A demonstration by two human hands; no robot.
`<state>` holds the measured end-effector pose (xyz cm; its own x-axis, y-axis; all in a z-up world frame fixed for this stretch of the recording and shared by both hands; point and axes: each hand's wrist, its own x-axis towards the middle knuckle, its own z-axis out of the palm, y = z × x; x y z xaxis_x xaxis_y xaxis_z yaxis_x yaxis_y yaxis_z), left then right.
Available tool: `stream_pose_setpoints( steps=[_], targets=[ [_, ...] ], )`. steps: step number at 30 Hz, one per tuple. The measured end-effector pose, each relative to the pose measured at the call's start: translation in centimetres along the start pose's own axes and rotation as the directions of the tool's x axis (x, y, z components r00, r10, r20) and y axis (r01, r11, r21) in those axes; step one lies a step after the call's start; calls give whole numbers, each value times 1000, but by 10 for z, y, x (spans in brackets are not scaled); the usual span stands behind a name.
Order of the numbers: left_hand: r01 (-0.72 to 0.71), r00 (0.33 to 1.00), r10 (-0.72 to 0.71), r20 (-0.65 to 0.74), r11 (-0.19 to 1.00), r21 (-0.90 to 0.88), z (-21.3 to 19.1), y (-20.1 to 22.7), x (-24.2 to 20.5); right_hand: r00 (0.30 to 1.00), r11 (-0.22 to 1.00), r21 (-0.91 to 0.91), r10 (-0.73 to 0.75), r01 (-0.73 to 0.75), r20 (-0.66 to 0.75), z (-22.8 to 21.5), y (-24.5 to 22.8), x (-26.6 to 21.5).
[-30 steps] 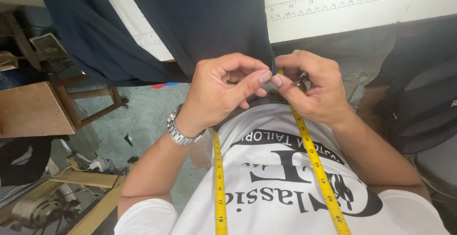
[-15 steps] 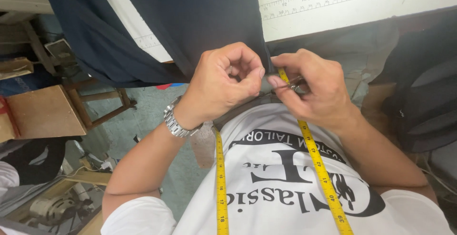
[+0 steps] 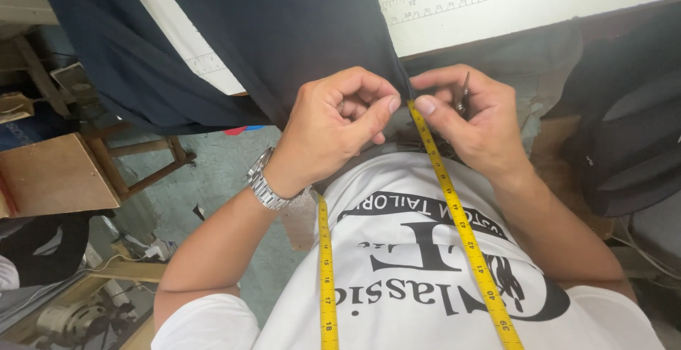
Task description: Trimming excess fabric and threads from a pair of black pants, measuring dimensions with a tape measure, and inspecting the garment for quality control.
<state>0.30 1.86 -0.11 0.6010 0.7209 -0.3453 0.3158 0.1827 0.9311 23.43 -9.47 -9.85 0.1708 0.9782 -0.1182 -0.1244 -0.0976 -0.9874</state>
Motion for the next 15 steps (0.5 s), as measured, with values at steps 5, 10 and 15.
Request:
stream_pose_setpoints(
  steps=[5,10,15],
  targets=[
    [2,1000,-2,-9,1000,18,0,7,4,990,990,-28,-138,138,2,12,-2,3],
    [15,1000,-15,-3,1000,27,-4,5,5,965,955,-145,-260,260,20,13,-23,8],
    [43,998,-44,33,999,29,-7,5,8,927,895,-247,-375,370,30,20,-30,8]
  ],
)
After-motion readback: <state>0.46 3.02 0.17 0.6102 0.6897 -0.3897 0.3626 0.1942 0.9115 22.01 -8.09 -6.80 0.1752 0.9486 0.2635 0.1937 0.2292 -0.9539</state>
